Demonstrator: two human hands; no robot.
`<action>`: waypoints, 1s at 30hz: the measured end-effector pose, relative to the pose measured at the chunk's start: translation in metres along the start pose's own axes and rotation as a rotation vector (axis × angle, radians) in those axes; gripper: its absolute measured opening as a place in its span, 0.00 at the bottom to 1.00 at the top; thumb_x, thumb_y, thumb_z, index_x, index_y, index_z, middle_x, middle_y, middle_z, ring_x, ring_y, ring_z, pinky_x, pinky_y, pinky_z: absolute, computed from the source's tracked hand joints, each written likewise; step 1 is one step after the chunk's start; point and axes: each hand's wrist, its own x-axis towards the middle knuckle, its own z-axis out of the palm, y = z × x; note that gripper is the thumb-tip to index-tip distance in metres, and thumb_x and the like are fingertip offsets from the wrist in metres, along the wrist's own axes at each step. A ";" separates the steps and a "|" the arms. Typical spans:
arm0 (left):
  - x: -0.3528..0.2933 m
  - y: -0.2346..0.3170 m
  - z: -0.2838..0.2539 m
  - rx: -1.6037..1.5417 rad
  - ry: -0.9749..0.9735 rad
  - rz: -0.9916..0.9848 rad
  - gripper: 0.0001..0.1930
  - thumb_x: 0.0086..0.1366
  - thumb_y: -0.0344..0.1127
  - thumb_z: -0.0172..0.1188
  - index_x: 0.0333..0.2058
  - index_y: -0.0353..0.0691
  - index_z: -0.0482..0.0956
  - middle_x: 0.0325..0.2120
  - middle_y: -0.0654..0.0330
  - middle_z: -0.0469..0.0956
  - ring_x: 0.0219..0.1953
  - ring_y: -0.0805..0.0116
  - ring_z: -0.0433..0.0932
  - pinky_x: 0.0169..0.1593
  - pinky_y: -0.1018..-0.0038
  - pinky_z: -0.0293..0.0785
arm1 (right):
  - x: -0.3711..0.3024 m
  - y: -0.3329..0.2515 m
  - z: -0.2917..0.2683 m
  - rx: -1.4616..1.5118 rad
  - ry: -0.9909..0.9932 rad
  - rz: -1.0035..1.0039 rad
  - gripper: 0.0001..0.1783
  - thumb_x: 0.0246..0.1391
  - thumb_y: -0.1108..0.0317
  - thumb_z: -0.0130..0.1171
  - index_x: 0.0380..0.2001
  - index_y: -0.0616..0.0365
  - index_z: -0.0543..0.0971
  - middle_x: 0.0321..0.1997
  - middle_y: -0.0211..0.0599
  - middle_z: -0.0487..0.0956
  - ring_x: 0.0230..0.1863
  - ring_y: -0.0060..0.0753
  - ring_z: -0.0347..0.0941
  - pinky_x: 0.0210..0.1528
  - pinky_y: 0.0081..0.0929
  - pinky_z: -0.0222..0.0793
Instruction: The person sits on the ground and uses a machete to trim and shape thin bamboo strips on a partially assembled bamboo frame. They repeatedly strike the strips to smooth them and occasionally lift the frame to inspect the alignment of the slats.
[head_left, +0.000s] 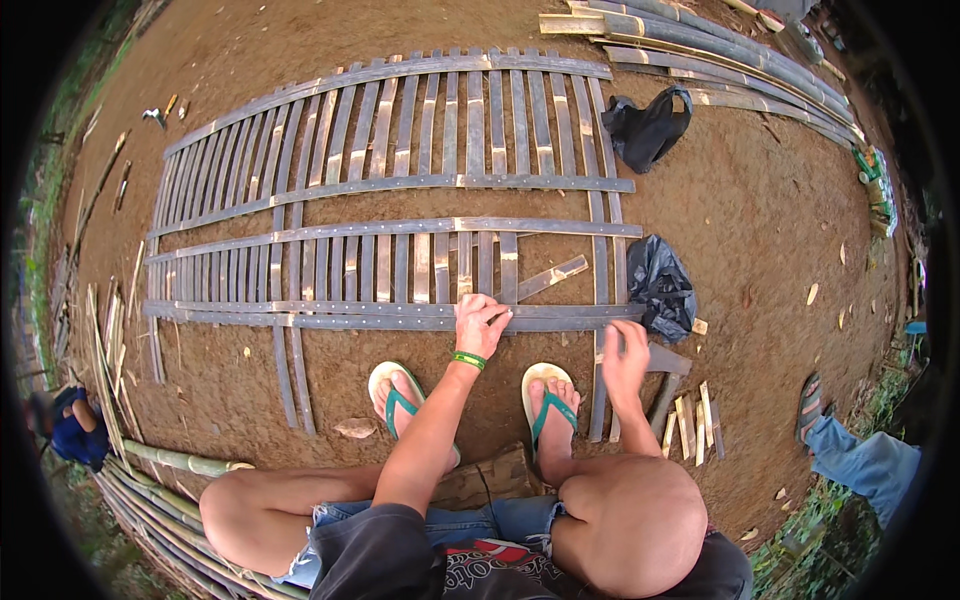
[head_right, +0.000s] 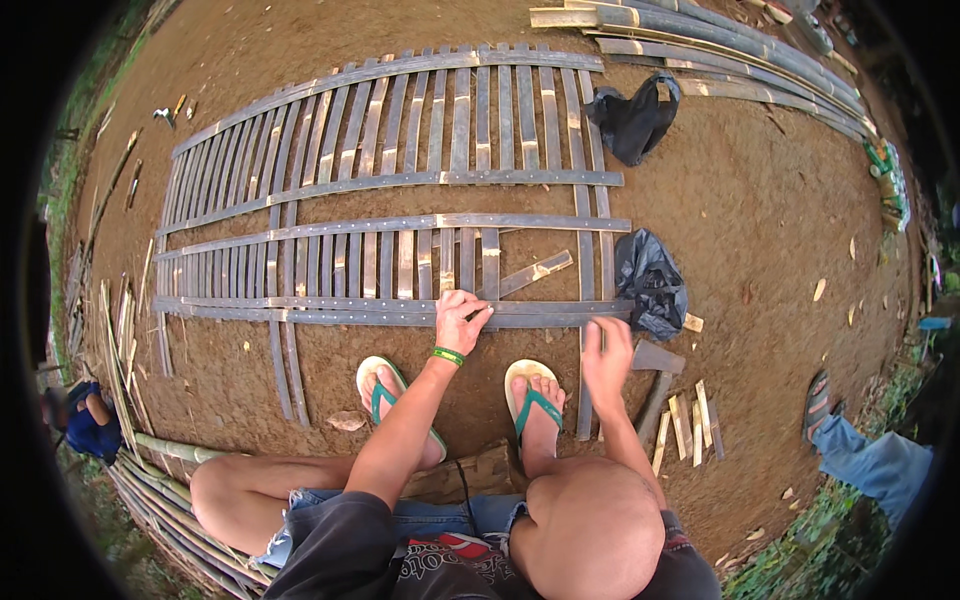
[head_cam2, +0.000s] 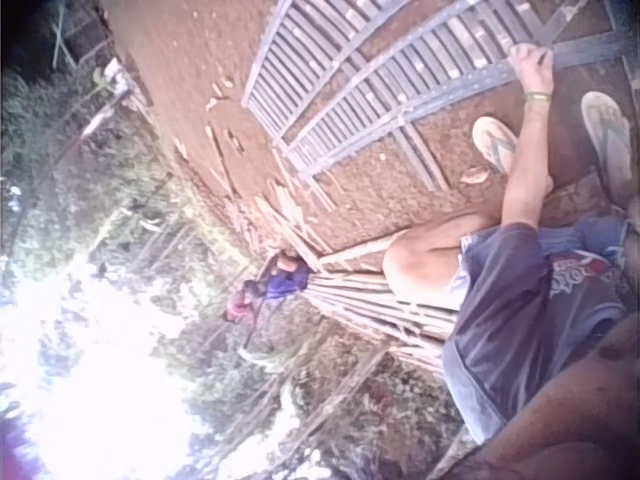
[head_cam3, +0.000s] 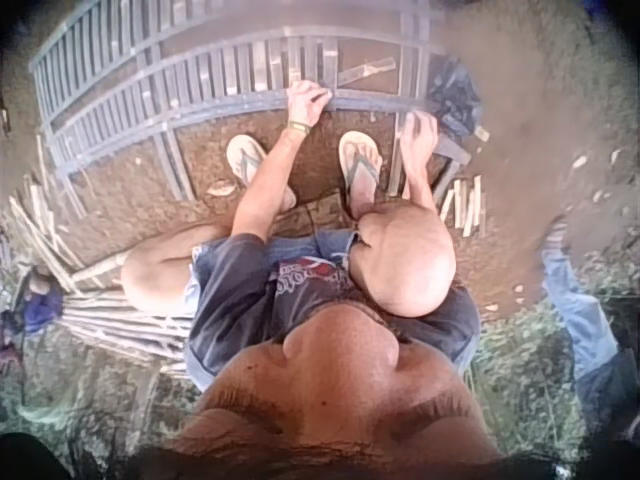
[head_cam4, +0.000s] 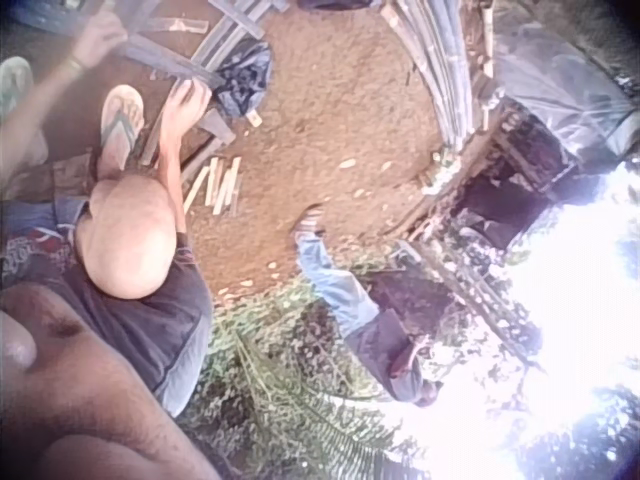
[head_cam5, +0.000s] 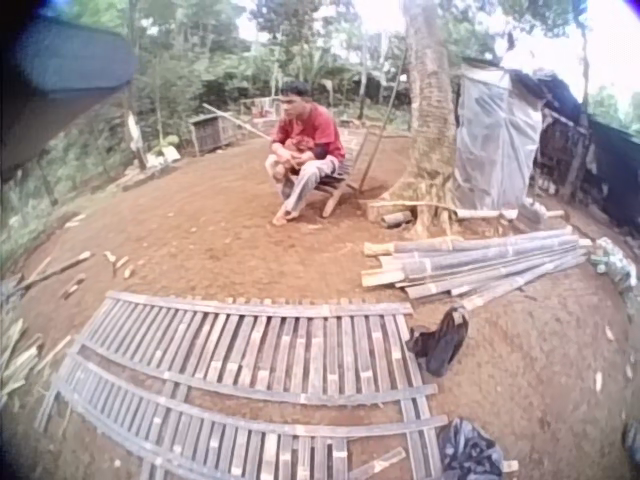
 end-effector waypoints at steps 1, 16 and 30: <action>-0.001 0.000 -0.001 -0.002 0.004 -0.004 0.05 0.54 0.35 0.75 0.31 0.45 0.90 0.32 0.65 0.80 0.45 0.59 0.75 0.53 0.61 0.67 | -0.013 0.013 -0.020 -0.139 0.027 0.051 0.12 0.62 0.70 0.62 0.47 0.63 0.83 0.54 0.52 0.79 0.57 0.50 0.76 0.60 0.43 0.70; 0.005 0.005 0.014 -0.029 0.020 0.034 0.06 0.54 0.37 0.75 0.30 0.45 0.90 0.33 0.64 0.82 0.46 0.58 0.76 0.54 0.61 0.68 | -0.102 0.165 -0.101 -0.520 -0.049 0.390 0.35 0.62 0.72 0.60 0.70 0.68 0.63 0.57 0.69 0.72 0.57 0.72 0.71 0.59 0.56 0.68; 0.003 -0.002 0.005 -0.029 0.030 0.047 0.06 0.51 0.34 0.75 0.29 0.45 0.89 0.33 0.65 0.82 0.46 0.57 0.76 0.54 0.60 0.70 | -0.003 -0.059 0.020 0.082 -0.718 -0.069 0.28 0.68 0.59 0.59 0.64 0.65 0.71 0.53 0.69 0.80 0.54 0.73 0.77 0.56 0.54 0.74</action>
